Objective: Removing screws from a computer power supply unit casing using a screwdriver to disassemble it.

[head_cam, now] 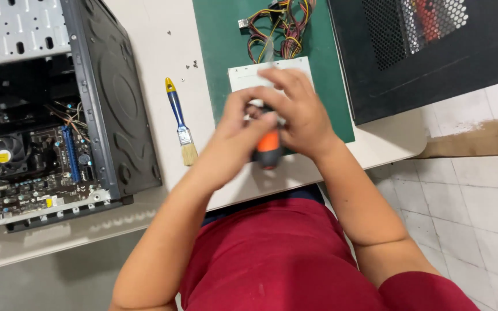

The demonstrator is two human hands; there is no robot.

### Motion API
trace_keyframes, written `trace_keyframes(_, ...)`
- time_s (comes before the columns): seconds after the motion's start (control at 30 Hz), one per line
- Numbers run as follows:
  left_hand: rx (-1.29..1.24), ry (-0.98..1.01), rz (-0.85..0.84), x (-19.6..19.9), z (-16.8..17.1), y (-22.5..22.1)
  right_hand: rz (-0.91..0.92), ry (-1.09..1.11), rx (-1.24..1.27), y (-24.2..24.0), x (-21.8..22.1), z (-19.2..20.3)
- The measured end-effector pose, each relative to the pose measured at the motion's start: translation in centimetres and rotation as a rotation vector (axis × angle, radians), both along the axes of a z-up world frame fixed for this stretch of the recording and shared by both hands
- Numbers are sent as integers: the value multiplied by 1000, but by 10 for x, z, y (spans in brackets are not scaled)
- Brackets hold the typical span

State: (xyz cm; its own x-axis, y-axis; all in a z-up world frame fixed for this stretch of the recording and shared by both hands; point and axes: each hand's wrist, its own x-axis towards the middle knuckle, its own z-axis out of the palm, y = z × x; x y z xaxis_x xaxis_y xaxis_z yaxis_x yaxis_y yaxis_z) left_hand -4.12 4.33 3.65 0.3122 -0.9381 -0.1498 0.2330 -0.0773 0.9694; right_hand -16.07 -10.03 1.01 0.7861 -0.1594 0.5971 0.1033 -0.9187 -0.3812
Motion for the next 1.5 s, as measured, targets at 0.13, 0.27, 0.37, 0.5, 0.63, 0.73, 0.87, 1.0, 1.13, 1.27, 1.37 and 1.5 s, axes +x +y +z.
trace_keyframes(0.13,-244,-297,-134,-2,41,-12,-121,-176,180,-15,-24,12)
trace_keyframes(0.27,-222,-742,-175,-4,6,-28,-308,-519,291,-7,-49,34)
trace_keyframes(0.37,-293,-1106,-180,-10,-52,-50,-431,-640,408,-2,-68,42)
trace_keyframes(0.5,-357,-1175,-295,-11,-88,-82,-435,-540,611,1,-84,34)
trace_keyframes(0.63,-251,-991,-369,-15,-71,-91,-350,-442,586,-20,-89,-7)
trace_keyframes(0.73,-272,-850,-346,-13,-69,-89,-357,-383,564,-22,-89,-17)
trace_keyframes(0.87,-266,-860,-306,-13,-75,-88,-344,-423,555,-21,-90,-11)
trace_keyframes(1.0,-261,-878,-313,-14,-75,-88,-292,-455,567,-22,-96,-4)
trace_keyframes(1.13,-262,-896,-304,-16,-77,-89,-307,-438,537,-20,-95,-7)
trace_keyframes(1.27,-261,-916,-295,-17,-77,-87,-320,-421,531,-20,-95,-7)
trace_keyframes(1.37,-258,-922,-295,-16,-75,-87,-303,-433,526,-23,-93,-8)
trace_keyframes(1.5,-255,-915,-291,-18,-73,-87,-282,-433,520,-22,-95,-4)
